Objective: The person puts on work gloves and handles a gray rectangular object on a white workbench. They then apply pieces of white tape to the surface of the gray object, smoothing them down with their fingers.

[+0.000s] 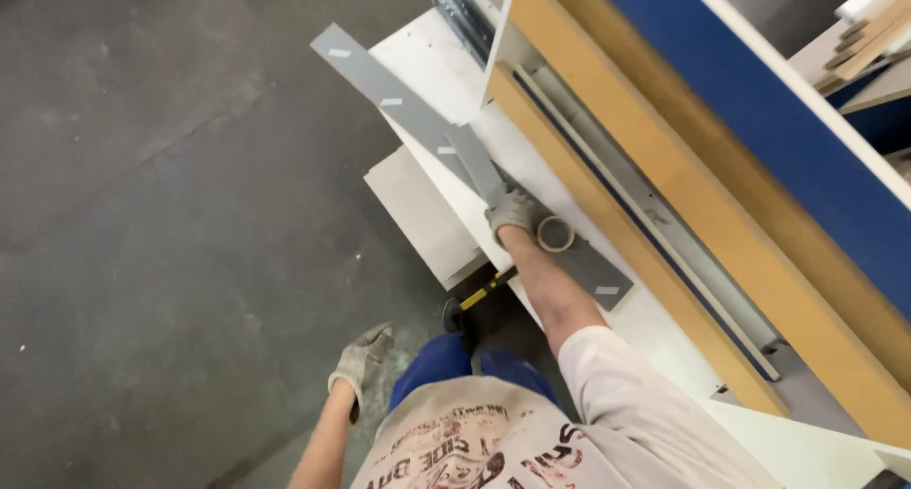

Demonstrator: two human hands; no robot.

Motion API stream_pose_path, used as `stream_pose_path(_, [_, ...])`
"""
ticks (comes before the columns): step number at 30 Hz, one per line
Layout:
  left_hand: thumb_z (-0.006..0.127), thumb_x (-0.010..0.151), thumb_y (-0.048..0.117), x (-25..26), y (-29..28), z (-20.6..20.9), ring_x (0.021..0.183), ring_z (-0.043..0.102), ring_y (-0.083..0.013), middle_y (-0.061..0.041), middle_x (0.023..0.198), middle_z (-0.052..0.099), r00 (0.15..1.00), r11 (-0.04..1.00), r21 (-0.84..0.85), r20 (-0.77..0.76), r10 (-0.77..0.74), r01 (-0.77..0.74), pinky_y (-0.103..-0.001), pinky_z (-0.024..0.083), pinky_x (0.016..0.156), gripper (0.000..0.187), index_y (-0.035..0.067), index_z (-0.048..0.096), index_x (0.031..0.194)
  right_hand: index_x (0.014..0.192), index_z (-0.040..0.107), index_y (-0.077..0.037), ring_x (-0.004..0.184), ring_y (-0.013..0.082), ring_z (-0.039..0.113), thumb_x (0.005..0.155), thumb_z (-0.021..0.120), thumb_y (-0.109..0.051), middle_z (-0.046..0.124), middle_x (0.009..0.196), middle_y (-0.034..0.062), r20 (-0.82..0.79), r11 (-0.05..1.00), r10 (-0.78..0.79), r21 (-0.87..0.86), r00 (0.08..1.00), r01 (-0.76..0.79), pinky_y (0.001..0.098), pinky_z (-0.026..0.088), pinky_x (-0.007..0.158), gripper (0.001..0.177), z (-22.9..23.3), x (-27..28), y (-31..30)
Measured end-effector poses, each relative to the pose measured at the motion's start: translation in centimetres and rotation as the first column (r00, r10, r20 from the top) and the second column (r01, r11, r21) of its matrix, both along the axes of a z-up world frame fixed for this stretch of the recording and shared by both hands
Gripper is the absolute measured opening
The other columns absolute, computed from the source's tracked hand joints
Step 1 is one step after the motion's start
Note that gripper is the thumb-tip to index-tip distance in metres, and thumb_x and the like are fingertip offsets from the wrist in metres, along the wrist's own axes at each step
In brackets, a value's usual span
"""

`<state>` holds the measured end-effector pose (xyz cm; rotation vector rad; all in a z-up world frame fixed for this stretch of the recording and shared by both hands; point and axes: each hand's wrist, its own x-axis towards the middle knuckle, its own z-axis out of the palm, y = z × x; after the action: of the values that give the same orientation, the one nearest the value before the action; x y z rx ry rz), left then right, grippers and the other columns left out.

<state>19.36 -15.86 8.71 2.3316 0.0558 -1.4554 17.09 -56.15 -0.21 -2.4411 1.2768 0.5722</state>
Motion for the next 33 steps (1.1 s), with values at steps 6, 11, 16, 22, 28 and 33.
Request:
stream_pose_path(6, [0.057,0.092,0.068,2.8,1.0,-3.8,0.148,0.043,-0.0271,-0.003,0.155,0.055,0.998,0.989,-0.144,0.045,0.047,-0.040,-0.043,0.039,0.124,0.056,0.038,0.066,0.139,0.160,0.034,-0.017,0.135,0.0371,0.054,0.096,0.052,-0.048,0.057,0.143,0.0179,0.052,0.999,0.040,-0.030,0.998,-0.039,0.0491,0.044,0.109,0.073,0.9,0.3,-1.4])
stream_pose_path(11, [0.029,0.108,0.059,5.2,-3.9,1.5,0.155,0.027,-0.0209,0.005,0.167,0.036,0.995,0.967,-0.246,0.055,0.085,-0.069,-0.050,0.027,0.127,0.055,0.038,0.047,0.156,0.150,0.050,-0.036,0.131,0.0381,0.058,0.091,0.060,-0.050,0.063,0.136,0.0166,0.331,0.988,-0.038,0.154,0.943,-0.014,0.0495,0.049,0.108,0.062,3.9,-0.9,-2.5])
stream_pose_path(16, [0.051,0.076,0.079,10.7,-15.7,12.3,0.161,0.005,-0.0358,-0.012,0.172,0.014,0.782,0.092,-0.864,0.489,0.386,0.495,-0.062,0.002,0.131,0.102,0.031,0.032,0.164,0.153,0.048,-0.024,0.141,0.0342,0.050,0.097,0.055,-0.031,0.058,0.148,0.0175,0.606,0.835,-0.311,0.542,0.732,-0.094,0.0500,0.033,0.120,0.058,21.3,-7.0,10.8])
stream_pose_path(22, [0.010,0.092,0.088,4.1,-20.8,27.8,0.161,0.004,-0.0349,-0.016,0.174,0.007,0.706,0.325,-0.884,0.465,0.535,0.336,-0.049,0.005,0.134,0.107,0.012,0.018,0.167,0.150,0.056,-0.021,0.136,0.0236,0.054,0.087,0.075,-0.007,0.057,0.150,0.0112,0.600,0.547,-0.670,0.797,0.437,-0.255,0.0388,0.047,0.111,0.067,25.9,-13.0,17.4])
stream_pose_path(28, [0.009,0.098,0.082,-1.9,-20.4,24.4,0.162,-0.001,-0.0309,-0.011,0.176,0.000,0.659,0.203,-0.830,0.540,0.524,0.519,-0.047,-0.002,0.135,0.098,0.014,0.007,0.169,0.154,0.046,-0.007,0.129,0.0315,0.058,0.091,0.069,-0.002,0.053,0.150,0.0223,0.692,0.544,-0.649,0.712,0.314,-0.443,0.0471,0.052,0.107,0.067,27.1,-19.5,19.6])
stream_pose_path(33, [0.009,0.101,0.074,-10.5,-17.7,23.3,0.161,0.004,-0.0334,-0.013,0.174,0.006,0.518,0.222,-0.695,0.676,0.525,0.684,-0.049,0.002,0.134,0.092,0.011,0.009,0.168,0.157,0.040,-0.006,0.121,0.0302,0.062,0.094,0.068,-0.002,0.055,0.145,0.0239,0.748,0.538,-0.613,0.630,0.253,-0.560,0.0467,0.057,0.101,0.069,26.8,-22.9,20.8])
